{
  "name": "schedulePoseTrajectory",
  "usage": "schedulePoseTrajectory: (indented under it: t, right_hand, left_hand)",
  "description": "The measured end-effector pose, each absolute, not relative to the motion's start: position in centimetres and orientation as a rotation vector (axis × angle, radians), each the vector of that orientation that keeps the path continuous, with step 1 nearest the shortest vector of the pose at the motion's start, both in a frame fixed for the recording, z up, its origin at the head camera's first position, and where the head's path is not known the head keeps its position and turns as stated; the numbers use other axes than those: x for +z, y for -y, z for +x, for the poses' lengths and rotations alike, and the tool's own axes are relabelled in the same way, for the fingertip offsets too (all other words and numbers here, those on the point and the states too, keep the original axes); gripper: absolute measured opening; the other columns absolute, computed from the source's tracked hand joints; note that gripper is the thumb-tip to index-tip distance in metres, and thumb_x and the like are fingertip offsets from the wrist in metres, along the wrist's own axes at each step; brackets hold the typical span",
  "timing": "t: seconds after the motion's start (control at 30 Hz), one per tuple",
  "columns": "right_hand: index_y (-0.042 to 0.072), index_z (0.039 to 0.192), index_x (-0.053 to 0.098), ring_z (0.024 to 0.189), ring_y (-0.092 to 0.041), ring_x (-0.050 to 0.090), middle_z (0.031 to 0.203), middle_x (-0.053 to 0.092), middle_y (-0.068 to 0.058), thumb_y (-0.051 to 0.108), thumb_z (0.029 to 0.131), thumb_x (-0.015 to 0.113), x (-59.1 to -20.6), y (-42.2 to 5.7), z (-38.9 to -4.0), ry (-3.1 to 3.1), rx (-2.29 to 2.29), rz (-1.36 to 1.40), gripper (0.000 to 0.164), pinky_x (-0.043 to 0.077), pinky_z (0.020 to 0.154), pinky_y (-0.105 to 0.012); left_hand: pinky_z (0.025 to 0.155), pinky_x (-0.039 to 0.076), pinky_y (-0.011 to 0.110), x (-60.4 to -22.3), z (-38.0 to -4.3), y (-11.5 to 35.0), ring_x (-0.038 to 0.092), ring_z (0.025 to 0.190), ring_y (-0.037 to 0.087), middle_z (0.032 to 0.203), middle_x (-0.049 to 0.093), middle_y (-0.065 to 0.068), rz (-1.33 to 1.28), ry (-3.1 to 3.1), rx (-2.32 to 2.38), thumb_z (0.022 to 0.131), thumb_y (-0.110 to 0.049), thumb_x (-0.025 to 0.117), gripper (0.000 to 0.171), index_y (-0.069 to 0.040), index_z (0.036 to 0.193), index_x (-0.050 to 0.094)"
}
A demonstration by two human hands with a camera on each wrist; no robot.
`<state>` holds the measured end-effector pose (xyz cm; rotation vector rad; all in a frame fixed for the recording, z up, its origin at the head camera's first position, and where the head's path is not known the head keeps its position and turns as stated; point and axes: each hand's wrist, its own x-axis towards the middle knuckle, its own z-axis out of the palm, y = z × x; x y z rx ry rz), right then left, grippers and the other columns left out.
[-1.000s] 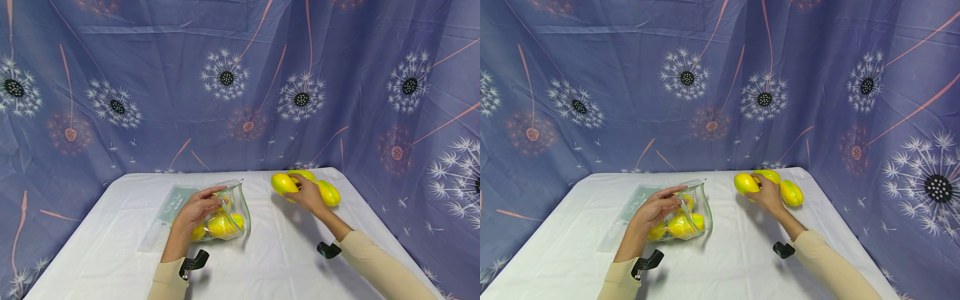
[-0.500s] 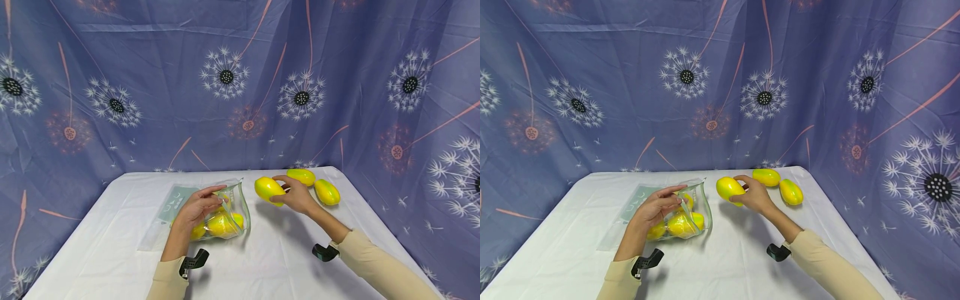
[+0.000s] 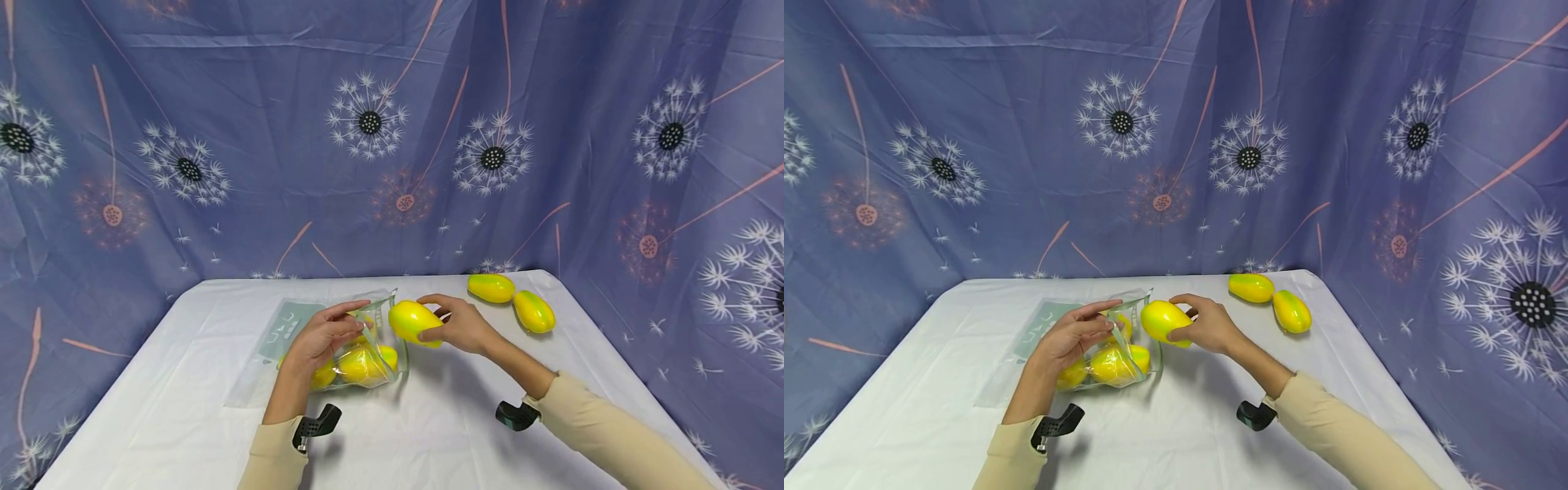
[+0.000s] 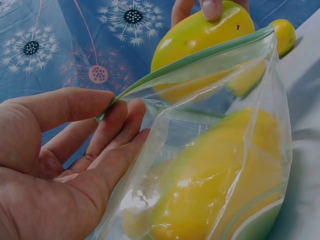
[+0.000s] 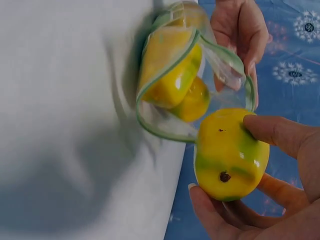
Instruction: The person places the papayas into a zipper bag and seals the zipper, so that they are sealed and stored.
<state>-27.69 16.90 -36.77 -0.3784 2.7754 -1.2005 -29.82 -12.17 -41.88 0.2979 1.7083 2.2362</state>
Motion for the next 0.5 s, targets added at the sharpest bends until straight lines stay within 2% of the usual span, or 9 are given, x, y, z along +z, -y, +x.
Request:
schedulePoseTrajectory:
  t: [0.23,0.5]
  right_hand:
    - [0.025,0.136,0.064,0.108,-0.026,0.064,0.122,0.069,-0.009,0.028,0.075,0.088,-37.3,-15.4,-27.8,-2.734,-1.187,-0.415,0.066,0.058,0.076,-0.035]
    - [0.022,0.135,0.065,0.107,-0.026,0.064,0.12,0.069,-0.006,0.026,0.073,0.088,-38.3,-14.2,-28.4,-2.752,-1.165,-0.426,0.065,0.059,0.073,-0.033]
  left_hand:
    - [0.093,0.057,0.028,-41.9,-29.8,12.1,0.07,0.095,0.016,0.081,0.063,-0.002,0.293,-1.707,2.229,0.094,0.005,0.063,0.053,0.001,0.146,0.052]
    - [0.094,0.057,0.029,-41.7,-29.8,12.0,0.068,0.092,0.016,0.081,0.063,-0.002,0.263,-1.721,2.238,0.093,0.004,0.064,0.053,0.0,0.144,0.055]
